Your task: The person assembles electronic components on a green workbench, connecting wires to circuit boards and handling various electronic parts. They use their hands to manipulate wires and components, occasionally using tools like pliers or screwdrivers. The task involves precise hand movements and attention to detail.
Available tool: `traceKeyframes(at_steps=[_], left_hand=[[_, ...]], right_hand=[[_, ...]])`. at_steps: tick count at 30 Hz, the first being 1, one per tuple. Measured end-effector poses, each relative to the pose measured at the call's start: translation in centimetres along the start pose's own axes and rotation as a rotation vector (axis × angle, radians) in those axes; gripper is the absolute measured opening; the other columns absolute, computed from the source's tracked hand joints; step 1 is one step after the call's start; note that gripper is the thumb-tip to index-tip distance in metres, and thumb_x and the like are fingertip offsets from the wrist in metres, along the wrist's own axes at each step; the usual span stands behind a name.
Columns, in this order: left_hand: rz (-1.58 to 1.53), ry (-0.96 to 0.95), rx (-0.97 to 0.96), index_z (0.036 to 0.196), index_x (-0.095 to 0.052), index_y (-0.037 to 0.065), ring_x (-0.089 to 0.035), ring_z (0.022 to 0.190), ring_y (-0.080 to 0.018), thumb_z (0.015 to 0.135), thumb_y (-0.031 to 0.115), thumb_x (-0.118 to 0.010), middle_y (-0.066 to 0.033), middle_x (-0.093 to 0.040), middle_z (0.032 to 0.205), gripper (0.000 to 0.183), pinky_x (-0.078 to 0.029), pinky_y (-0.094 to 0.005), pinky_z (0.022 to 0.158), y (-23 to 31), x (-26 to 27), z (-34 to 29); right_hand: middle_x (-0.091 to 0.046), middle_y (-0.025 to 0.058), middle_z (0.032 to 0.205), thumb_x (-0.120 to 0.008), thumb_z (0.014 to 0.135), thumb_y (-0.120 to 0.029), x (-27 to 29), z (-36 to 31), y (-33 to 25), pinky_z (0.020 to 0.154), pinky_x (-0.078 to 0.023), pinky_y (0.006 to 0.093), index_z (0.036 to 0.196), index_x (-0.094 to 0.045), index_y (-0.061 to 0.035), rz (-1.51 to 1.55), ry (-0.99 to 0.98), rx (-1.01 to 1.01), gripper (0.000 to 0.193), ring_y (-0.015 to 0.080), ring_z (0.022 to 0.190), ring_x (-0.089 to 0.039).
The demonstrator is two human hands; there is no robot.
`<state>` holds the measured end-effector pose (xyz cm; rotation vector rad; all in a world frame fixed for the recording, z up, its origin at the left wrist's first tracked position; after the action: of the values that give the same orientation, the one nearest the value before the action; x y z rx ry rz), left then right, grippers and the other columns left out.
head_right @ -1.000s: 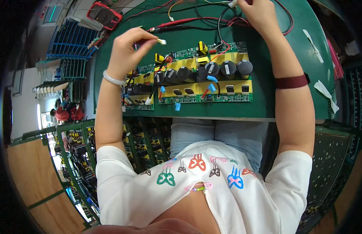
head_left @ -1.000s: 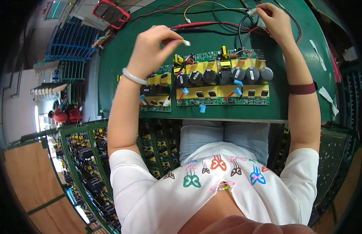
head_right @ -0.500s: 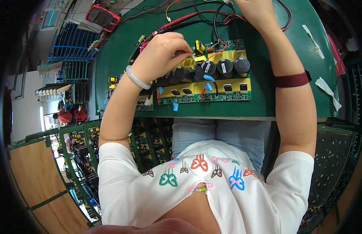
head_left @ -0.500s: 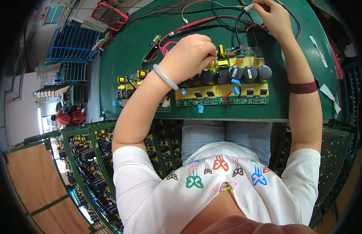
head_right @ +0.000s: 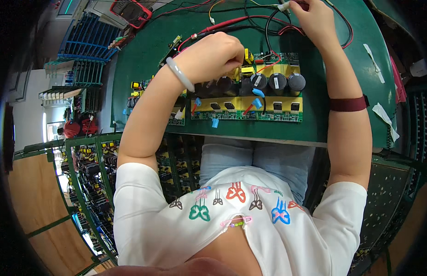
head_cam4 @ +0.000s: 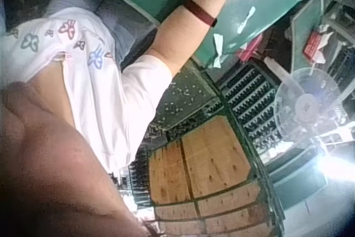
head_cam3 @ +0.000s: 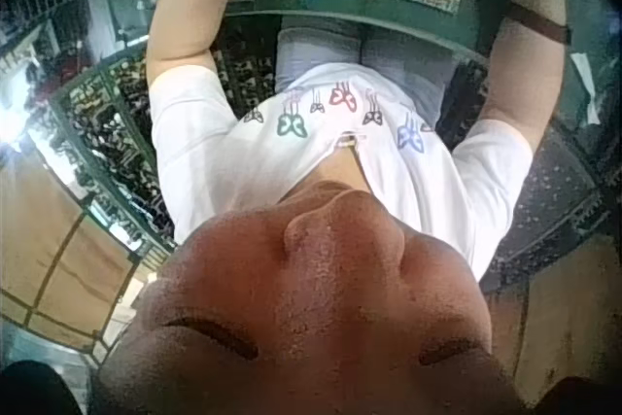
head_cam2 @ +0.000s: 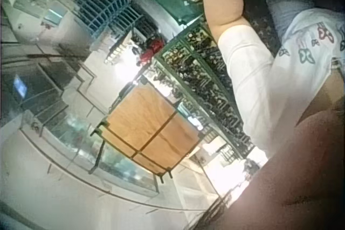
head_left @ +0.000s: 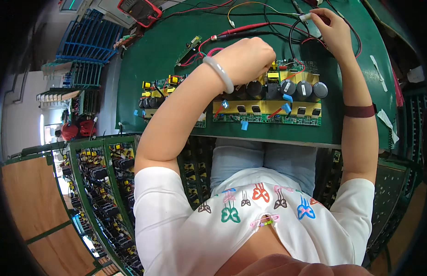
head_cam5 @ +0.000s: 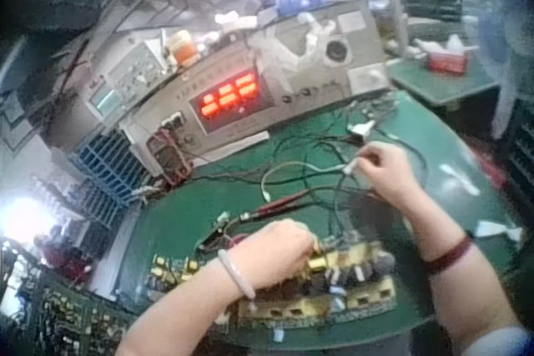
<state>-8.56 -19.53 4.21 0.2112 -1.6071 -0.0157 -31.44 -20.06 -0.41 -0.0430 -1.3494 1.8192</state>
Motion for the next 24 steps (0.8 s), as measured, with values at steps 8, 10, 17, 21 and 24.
traceKeyframes(at_steps=[8,10,17,21,24], left_hand=[[0.021,-0.109,0.049,0.082,-0.071,-0.001,-0.068,0.079,-0.0339,0.079,0.006,-0.067,-0.0160,-0.070,0.082,0.009,-0.055,-0.0396,0.075,-0.2,-0.2,0.5],[-0.024,-0.069,0.048,0.082,-0.071,0.000,-0.068,0.080,-0.0335,0.079,0.008,-0.067,-0.0157,-0.069,0.083,0.009,-0.055,-0.0396,0.076,-0.6,-0.5,0.2],[-0.187,0.502,-0.004,0.099,-0.071,0.003,-0.066,0.091,-0.0288,0.084,0.005,-0.069,-0.0108,-0.070,0.100,0.015,-0.053,-0.0406,0.081,2.8,6.3,-8.3],[-0.414,0.543,0.107,0.105,-0.071,0.003,-0.066,0.091,-0.0283,0.083,-0.002,-0.069,-0.0123,-0.070,0.100,0.022,-0.052,-0.0383,0.081,4.3,5.5,-13.7],[-0.343,0.693,0.162,0.104,-0.070,0.003,-0.067,0.092,-0.0296,0.081,-0.007,-0.067,-0.0134,-0.070,0.101,0.025,-0.053,-0.0367,0.081,5.9,3.3,-16.5]], right_hand=[[-0.072,0.0036,0.101,-0.064,0.097,-0.024,-0.8,0.2,-0.7,0.082,-0.048,0.0220,0.117,-0.069,-0.0032,0.045,-0.102,0.004,0.030,0.0083,0.088,-0.063],[-0.072,0.0041,0.099,-0.056,0.101,-0.026,-0.6,0.1,-2.4,0.083,-0.047,0.0238,0.123,-0.067,-0.0049,0.166,-0.050,0.062,0.033,0.0099,0.089,-0.060],[-0.074,0.0125,0.099,-0.052,0.097,-0.021,8.8,0.4,0.5,0.082,-0.053,0.0342,0.117,-0.067,-0.0047,-0.064,0.437,-0.094,0.029,0.0227,0.087,-0.070],[-0.069,0.0153,0.104,-0.063,0.090,-0.021,5.9,1.0,0.6,0.084,-0.052,0.0424,0.118,-0.066,-0.0101,-0.316,0.272,0.003,0.031,0.0329,0.096,-0.066],[-0.064,0.0151,0.118,-0.064,0.090,-0.024,2.7,0.7,0.2,0.089,-0.050,0.0475,0.126,-0.061,-0.0170,-0.455,0.131,0.162,0.036,0.0370,0.107,-0.061]])
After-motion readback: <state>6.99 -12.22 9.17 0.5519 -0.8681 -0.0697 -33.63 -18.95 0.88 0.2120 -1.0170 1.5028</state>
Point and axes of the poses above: each hand's wrist, its own z-axis towards the middle knuckle, its own x-axis out of the back of the hand, y = z × x, the point moved 10 cm from there along z, towards the middle knuckle
